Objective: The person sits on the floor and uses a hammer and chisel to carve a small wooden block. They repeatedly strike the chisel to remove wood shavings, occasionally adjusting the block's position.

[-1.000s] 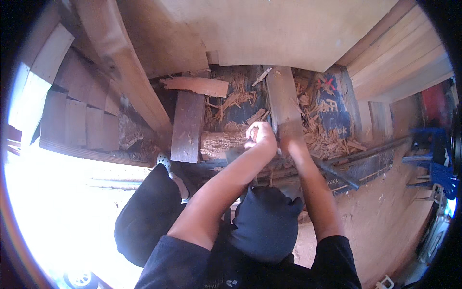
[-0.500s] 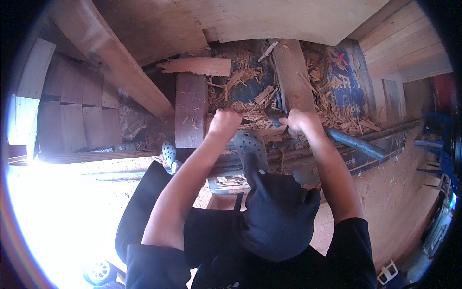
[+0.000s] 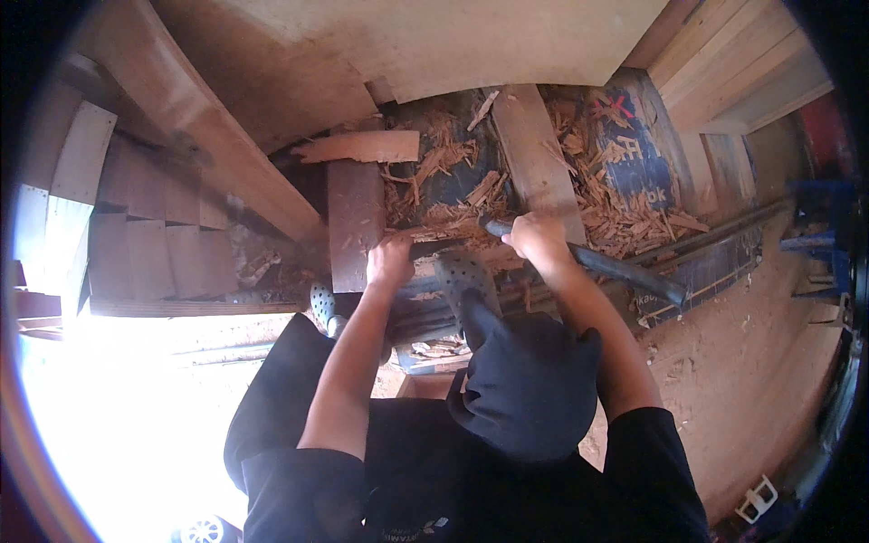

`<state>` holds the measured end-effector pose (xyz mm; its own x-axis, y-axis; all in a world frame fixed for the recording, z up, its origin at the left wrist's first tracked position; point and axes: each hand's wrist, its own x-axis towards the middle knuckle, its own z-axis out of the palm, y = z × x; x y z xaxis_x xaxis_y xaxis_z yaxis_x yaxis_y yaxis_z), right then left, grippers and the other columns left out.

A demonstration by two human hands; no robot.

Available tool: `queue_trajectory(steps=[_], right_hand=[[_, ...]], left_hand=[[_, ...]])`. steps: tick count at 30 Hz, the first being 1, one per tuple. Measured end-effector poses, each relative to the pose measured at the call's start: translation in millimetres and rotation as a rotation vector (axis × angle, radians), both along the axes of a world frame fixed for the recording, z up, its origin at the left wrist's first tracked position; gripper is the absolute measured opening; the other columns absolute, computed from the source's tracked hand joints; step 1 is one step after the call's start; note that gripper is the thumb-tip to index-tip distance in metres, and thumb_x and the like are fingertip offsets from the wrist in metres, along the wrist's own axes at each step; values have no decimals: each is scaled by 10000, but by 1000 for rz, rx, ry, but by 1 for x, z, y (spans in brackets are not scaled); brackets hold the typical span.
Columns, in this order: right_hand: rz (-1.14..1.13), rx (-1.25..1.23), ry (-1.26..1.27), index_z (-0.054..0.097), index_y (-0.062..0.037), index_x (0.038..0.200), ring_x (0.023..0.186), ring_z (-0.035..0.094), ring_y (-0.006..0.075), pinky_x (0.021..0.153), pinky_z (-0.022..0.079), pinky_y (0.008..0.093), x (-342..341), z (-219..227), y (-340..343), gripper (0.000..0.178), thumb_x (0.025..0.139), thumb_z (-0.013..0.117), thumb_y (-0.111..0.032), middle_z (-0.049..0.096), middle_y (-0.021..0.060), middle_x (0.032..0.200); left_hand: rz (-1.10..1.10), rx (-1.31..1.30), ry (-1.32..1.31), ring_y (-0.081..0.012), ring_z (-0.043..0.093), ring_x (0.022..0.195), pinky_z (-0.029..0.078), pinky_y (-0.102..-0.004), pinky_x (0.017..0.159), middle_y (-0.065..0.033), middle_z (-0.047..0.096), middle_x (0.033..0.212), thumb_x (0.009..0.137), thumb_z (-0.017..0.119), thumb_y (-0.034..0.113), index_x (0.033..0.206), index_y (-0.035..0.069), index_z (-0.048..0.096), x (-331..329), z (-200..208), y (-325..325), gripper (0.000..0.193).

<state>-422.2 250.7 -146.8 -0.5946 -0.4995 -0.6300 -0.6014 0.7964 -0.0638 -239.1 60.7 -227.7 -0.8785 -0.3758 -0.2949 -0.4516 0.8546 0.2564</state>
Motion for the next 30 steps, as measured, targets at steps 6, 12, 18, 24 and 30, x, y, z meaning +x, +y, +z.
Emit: queue_trajectory(steps=[6, 12, 18, 24, 30], right_hand=[[89, -7, 30, 687, -54, 968, 913, 655, 292, 770, 498, 406, -3, -5, -5, 459, 860, 571, -484, 678, 138, 982], [22, 53, 14, 682, -52, 993, 961, 638, 306, 801, 492, 395, -4, -10, 4, 495, 865, 552, -512, 674, 149, 998], [-6, 9, 57, 684, -43, 960, 918, 650, 301, 781, 497, 397, 0, -16, 5, 483, 855, 573, -501, 679, 145, 969], [56, -99, 123, 687, -30, 937, 911, 654, 299, 777, 503, 401, 3, -22, 6, 473, 844, 594, -485, 681, 142, 964], [-14, -81, 130, 685, -47, 902, 908, 648, 297, 754, 501, 401, 2, -23, 9, 437, 813, 616, -469, 675, 137, 930]], left_hand=[[123, -47, 134, -315, 631, 887, 511, -421, 791, -141, 647, 924, 642, 643, 75, 882, 81, 629, 15, -9, 16, 240], [173, -31, 6, -312, 627, 932, 508, -419, 808, -149, 655, 941, 655, 666, 85, 924, 85, 644, 19, -11, 23, 270], [227, 40, -40, -332, 640, 914, 516, -427, 804, -154, 670, 935, 657, 672, 132, 959, 93, 648, 15, 2, 27, 305], [195, 66, -203, -338, 653, 892, 523, -431, 800, -181, 672, 934, 661, 678, 176, 1029, 121, 656, 10, 7, 21, 372], [323, 543, -163, -274, 673, 821, 526, -372, 751, -171, 680, 829, 574, 776, 160, 980, 60, 667, -5, 49, -14, 431]])
